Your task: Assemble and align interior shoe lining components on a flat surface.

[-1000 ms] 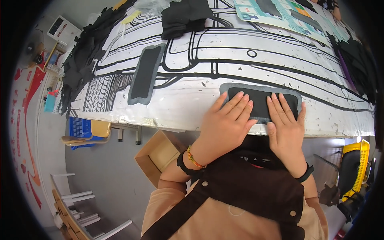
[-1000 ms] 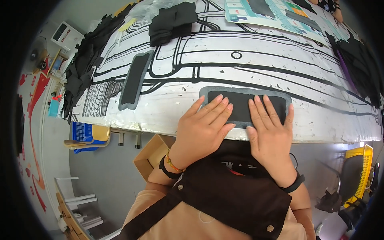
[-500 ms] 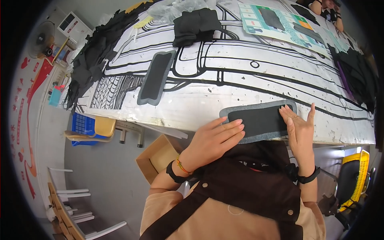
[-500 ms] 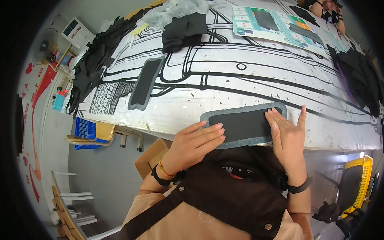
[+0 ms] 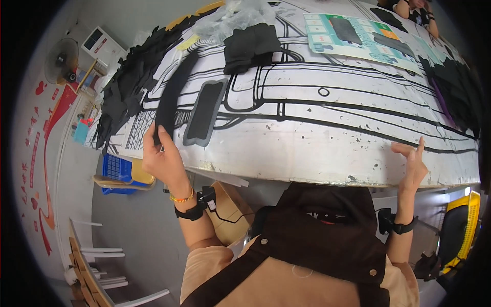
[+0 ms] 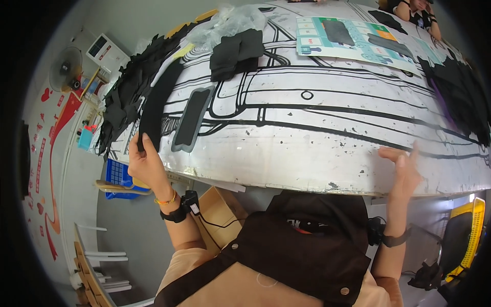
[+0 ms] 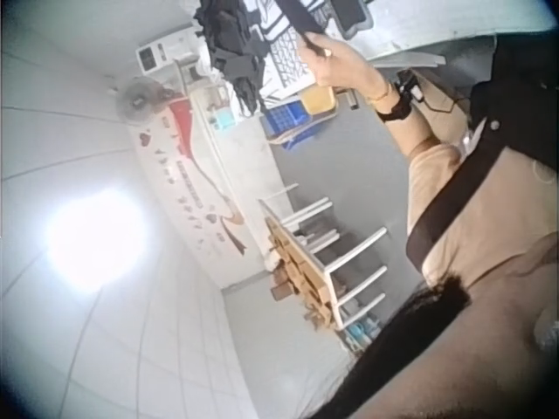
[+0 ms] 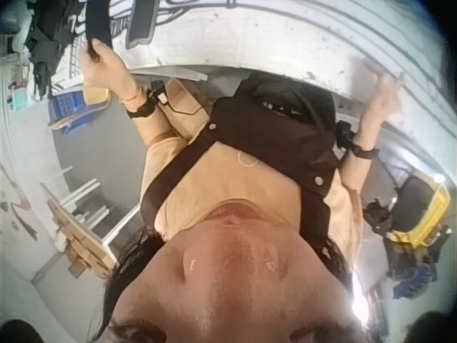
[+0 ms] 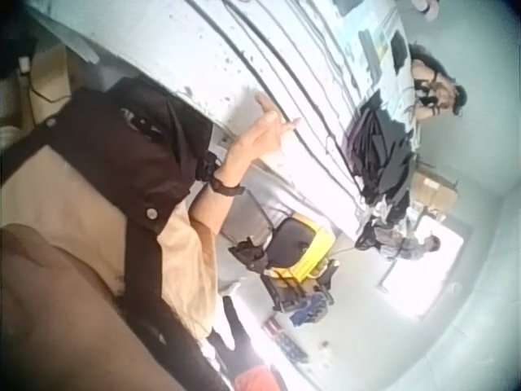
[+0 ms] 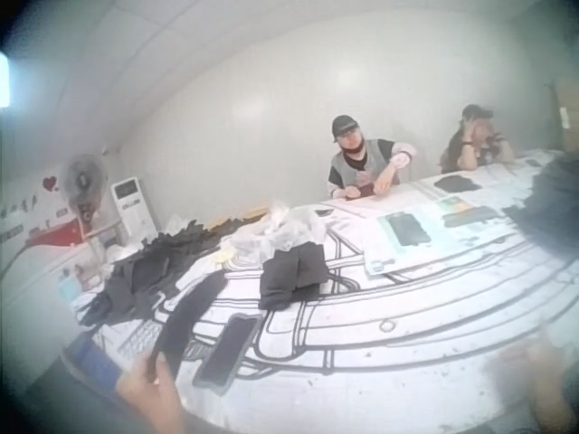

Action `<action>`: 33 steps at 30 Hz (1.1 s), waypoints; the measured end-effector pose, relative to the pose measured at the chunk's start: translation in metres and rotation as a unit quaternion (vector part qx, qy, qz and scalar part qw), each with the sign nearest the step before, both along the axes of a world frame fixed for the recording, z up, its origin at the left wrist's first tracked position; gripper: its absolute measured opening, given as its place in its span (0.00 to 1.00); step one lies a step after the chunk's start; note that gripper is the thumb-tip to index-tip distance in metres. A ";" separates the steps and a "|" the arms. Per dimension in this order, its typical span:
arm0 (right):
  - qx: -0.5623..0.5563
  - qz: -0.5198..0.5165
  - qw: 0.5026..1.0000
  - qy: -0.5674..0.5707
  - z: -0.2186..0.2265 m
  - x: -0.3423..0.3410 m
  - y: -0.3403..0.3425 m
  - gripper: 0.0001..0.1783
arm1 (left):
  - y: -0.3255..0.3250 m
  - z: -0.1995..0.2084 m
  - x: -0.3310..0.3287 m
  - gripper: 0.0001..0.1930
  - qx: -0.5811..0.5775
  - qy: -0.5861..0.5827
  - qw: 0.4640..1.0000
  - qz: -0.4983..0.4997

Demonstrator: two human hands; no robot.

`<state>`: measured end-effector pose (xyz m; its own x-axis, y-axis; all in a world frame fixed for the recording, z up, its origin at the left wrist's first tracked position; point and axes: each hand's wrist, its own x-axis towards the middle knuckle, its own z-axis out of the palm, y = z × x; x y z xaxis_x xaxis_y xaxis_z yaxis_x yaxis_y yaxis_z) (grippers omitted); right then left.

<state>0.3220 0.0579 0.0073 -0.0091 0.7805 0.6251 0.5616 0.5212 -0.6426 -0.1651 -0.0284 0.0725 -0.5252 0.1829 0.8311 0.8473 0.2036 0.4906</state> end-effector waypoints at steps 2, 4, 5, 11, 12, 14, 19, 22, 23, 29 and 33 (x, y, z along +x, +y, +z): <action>0.006 0.018 1.000 -0.023 0.007 -0.006 -0.004 0.28 | 0.010 -0.009 -0.016 0.10 -0.058 0.130 0.990 -0.008; 0.010 0.017 0.999 -0.040 0.010 -0.007 -0.005 0.27 | 0.020 -0.022 -0.026 0.13 -0.174 0.283 0.943 -0.007; 0.012 0.023 0.998 -0.056 0.009 -0.008 -0.005 0.26 | 0.021 -0.028 -0.028 0.13 -0.171 0.286 0.943 -0.012; 0.010 0.034 0.995 -0.096 0.011 -0.010 -0.004 0.21 | 0.024 -0.024 -0.016 0.10 -0.431 0.142 0.887 -0.082; 0.010 0.026 0.995 -0.098 0.014 -0.009 -0.004 0.21 | 0.025 -0.017 -0.010 0.12 -0.446 0.136 0.881 -0.076; -0.025 0.029 0.992 -0.118 0.021 -0.006 0.000 0.19 | 0.027 -0.012 -0.010 0.12 -0.457 0.155 0.874 -0.052; -0.022 -0.036 0.994 -0.101 0.004 0.015 0.004 0.17 | 0.049 0.002 -0.035 0.11 -0.530 0.179 0.827 0.058; 0.005 -0.066 0.994 -0.089 0.004 0.013 0.005 0.14 | 0.080 0.019 -0.009 0.14 -0.466 0.197 0.854 -0.119; 0.046 -0.081 0.989 -0.115 0.006 0.009 0.003 0.13 | 0.090 0.026 0.004 0.16 -0.393 0.208 0.854 -0.271; 0.040 -0.079 0.990 -0.112 0.009 0.011 0.001 0.11 | 0.198 0.058 0.148 0.23 -0.385 0.313 0.720 -0.485; -0.005 -0.088 0.995 -0.040 0.007 0.019 0.003 0.11 | 0.303 0.044 0.243 0.30 -0.368 0.321 0.662 -0.568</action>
